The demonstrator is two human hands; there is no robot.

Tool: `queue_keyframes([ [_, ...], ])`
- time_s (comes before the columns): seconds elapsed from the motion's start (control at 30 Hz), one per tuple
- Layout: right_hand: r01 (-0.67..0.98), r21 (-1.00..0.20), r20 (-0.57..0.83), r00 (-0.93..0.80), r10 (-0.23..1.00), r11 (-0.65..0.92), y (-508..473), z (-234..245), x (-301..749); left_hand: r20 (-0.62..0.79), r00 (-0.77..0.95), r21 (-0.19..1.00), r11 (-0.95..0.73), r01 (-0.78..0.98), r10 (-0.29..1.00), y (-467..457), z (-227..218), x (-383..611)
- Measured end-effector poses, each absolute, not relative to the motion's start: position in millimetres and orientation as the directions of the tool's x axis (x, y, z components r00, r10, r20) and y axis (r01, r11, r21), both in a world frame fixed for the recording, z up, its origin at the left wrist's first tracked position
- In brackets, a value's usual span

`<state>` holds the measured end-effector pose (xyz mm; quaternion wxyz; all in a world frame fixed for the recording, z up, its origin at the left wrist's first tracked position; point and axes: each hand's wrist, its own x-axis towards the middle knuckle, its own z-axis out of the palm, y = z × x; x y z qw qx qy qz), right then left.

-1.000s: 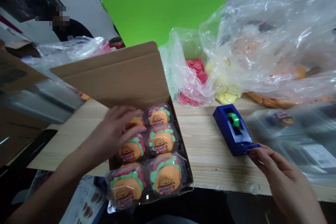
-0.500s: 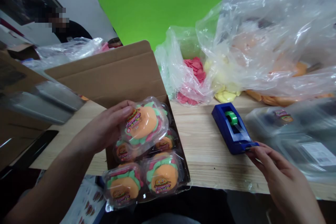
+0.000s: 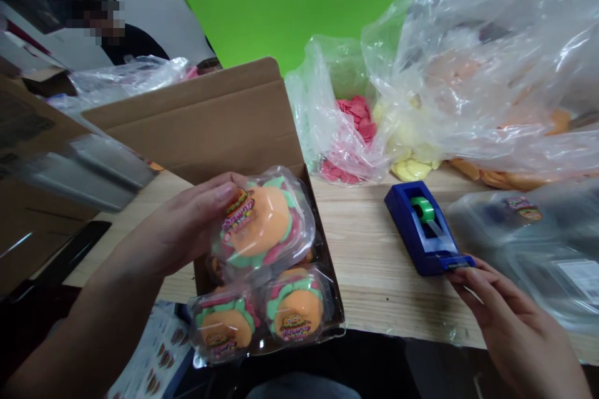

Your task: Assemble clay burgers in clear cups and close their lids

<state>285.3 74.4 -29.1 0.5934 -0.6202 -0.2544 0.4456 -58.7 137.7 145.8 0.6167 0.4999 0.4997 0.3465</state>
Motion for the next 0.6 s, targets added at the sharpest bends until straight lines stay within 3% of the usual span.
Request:
queue_keyframes([
  [0.1,-0.214,-0.961,-0.256,0.470,0.844,-0.173,75,-30,287,-0.176,0.267,0.933,0.074,0.353,0.947,134,138,-59],
  [0.23,-0.210,-0.962,-0.256,0.477,0.841,-0.174,76,-31,288,-0.206,0.379,0.621,-0.179,0.763,0.902,129,121,-57],
  [0.33,-0.219,-0.957,-0.274,0.472,0.838,-0.190,76,-30,287,-0.125,0.451,0.460,-0.351,0.816,0.884,134,116,-57],
  [0.43,-0.236,-0.949,-0.302,0.483,0.822,-0.210,76,-31,287,0.025,0.393,0.268,-0.385,0.883,0.919,148,116,-57],
  [0.5,-0.253,-0.941,-0.327,0.495,0.805,-0.226,75,-35,288,0.022,0.381,0.161,-0.379,0.911,0.925,160,114,-57],
  [0.6,-0.207,-0.946,-0.322,0.510,0.797,-0.250,74,-47,293,-0.055,0.406,0.155,-0.394,0.906,0.912,172,112,-58],
])
